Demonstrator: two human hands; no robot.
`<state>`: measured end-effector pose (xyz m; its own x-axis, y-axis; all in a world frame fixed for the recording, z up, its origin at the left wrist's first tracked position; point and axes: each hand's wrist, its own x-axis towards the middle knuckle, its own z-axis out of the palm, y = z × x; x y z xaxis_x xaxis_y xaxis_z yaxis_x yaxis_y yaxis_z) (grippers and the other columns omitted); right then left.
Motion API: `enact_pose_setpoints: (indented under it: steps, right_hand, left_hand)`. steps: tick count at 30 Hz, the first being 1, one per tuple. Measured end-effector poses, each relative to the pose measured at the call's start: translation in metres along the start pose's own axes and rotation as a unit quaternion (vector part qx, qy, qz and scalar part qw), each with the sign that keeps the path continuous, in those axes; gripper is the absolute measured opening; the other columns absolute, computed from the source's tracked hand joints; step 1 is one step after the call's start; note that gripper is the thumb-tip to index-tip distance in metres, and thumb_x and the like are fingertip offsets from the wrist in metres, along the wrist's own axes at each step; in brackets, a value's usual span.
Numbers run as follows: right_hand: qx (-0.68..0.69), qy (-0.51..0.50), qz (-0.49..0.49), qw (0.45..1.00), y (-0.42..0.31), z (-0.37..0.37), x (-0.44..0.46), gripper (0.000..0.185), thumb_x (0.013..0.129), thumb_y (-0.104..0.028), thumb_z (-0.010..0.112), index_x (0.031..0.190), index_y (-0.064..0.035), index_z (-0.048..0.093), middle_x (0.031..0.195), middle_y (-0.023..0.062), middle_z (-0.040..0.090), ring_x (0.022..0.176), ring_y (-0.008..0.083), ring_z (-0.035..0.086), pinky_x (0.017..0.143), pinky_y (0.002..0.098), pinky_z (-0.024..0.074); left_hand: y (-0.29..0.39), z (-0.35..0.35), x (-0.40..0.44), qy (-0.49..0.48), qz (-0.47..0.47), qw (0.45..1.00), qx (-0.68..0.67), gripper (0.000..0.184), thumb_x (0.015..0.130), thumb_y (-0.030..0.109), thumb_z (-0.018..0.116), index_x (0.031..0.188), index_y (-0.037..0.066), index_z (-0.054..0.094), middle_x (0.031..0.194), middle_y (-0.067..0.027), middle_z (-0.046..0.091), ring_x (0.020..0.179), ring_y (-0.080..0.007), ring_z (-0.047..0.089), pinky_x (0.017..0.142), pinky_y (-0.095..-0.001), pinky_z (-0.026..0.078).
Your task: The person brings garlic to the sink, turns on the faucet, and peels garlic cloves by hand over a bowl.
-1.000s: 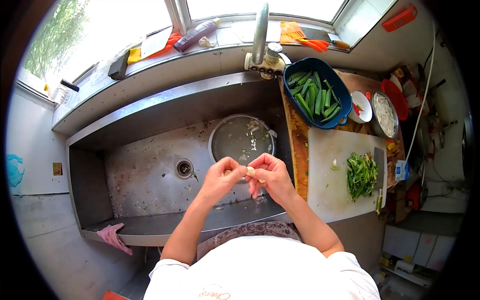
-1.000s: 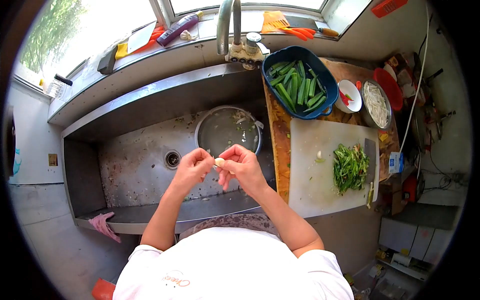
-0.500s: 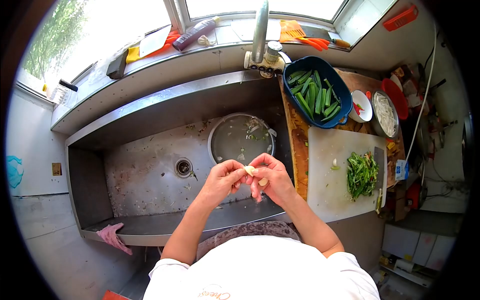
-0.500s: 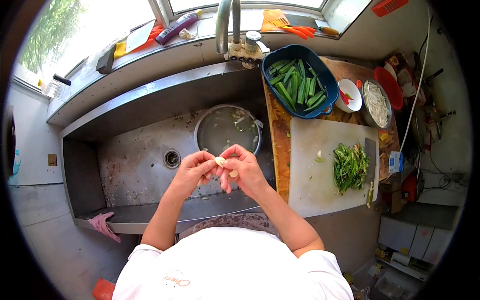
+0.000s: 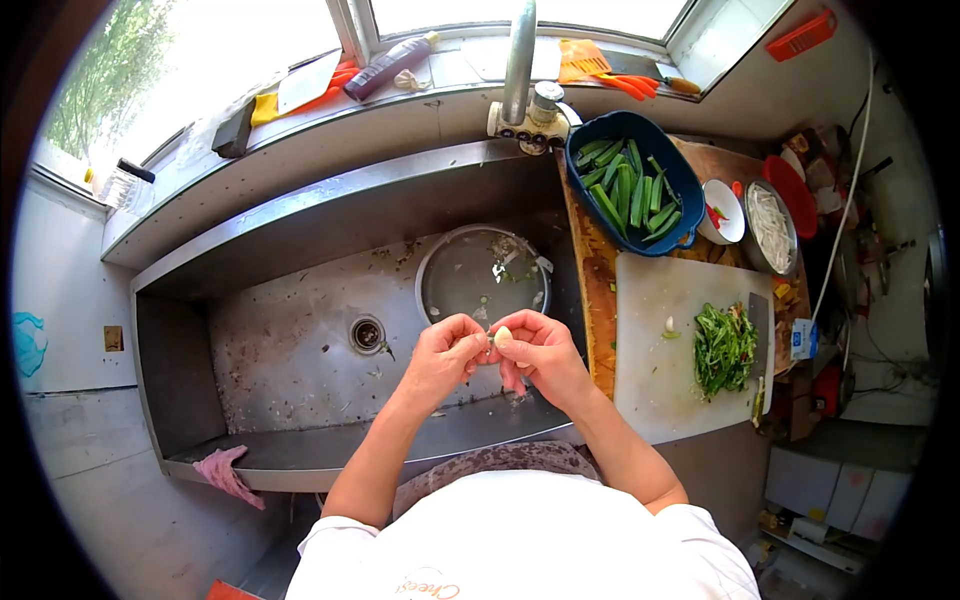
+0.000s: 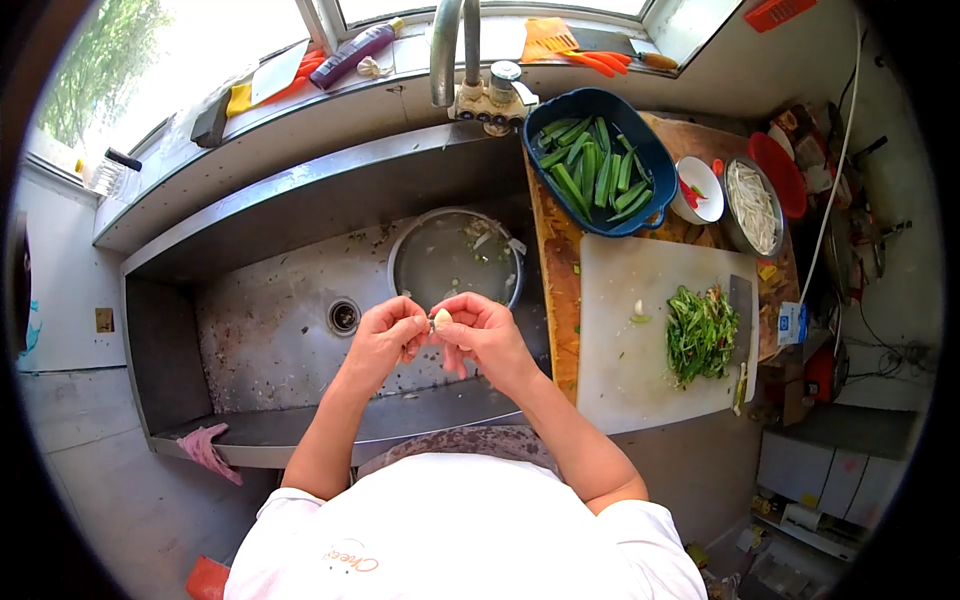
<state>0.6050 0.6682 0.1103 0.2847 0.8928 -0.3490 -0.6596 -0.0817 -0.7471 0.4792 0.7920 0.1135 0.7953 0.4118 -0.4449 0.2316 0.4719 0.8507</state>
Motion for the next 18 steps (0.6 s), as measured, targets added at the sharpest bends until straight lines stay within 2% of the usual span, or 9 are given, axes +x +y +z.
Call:
enact_pose_setpoints:
  steps: [6, 9, 13, 18]
  right_hand:
    - [0.084, -0.032, 0.005, 0.996, -0.0033, -0.0007, -0.001, 0.021, 0.084, -0.002, 0.06, 0.104, 0.0002, 0.053, 0.082, 0.0169, 0.065, 0.05, 0.0156, 0.059, 0.038, 0.0244, 0.0431]
    - [0.096, -0.043, -0.002, 0.994, -0.0045, 0.0005, -0.0012, 0.022, 0.085, -0.001, 0.06, 0.105, -0.0008, 0.053, 0.081, 0.0182, 0.065, 0.047, 0.0157, 0.058, 0.037, 0.0246, 0.0428]
    - [0.098, -0.056, -0.01, 0.994, -0.0006, -0.0039, -0.0004, 0.024, 0.086, -0.004, 0.06, 0.108, -0.0022, 0.053, 0.082, 0.0217, 0.064, 0.048, 0.0172, 0.059, 0.037, 0.0257, 0.0442]
    - [0.054, -0.046, -0.004, 0.997, 0.002, -0.0021, -0.0005, 0.023, 0.085, -0.002, 0.06, 0.107, -0.002, 0.054, 0.076, 0.0174, 0.064, 0.044, 0.0165, 0.058, 0.034, 0.0235, 0.0418]
  left_hand:
    - [-0.0017, -0.0069, 0.0014, 0.068, 0.011, 0.996, 0.053, 0.011, 0.086, 0.014, 0.062, 0.083, 0.004, 0.057, 0.066, 0.0024, 0.054, 0.054, -0.003, 0.045, 0.046, -0.0184, 0.034]
    - [-0.0035, -0.007, 0.0042, 0.105, 0.096, 0.987, 0.078, 0.012, 0.086, 0.015, 0.063, 0.082, 0.004, 0.059, 0.064, 0.0034, 0.052, 0.052, -0.0023, 0.044, 0.045, -0.0182, 0.034]
    - [-0.0005, -0.0072, 0.0027, 0.082, 0.04, 0.996, 0.021, 0.014, 0.086, 0.017, 0.063, 0.083, 0.004, 0.061, 0.064, 0.0042, 0.051, 0.052, -0.0024, 0.043, 0.045, -0.0179, 0.034]
    - [0.0023, -0.001, 0.0019, 0.021, -0.006, 0.999, 0.041, 0.017, 0.088, 0.021, 0.061, 0.084, 0.004, 0.061, 0.064, 0.004, 0.052, 0.053, -0.0032, 0.044, 0.046, -0.0181, 0.032]
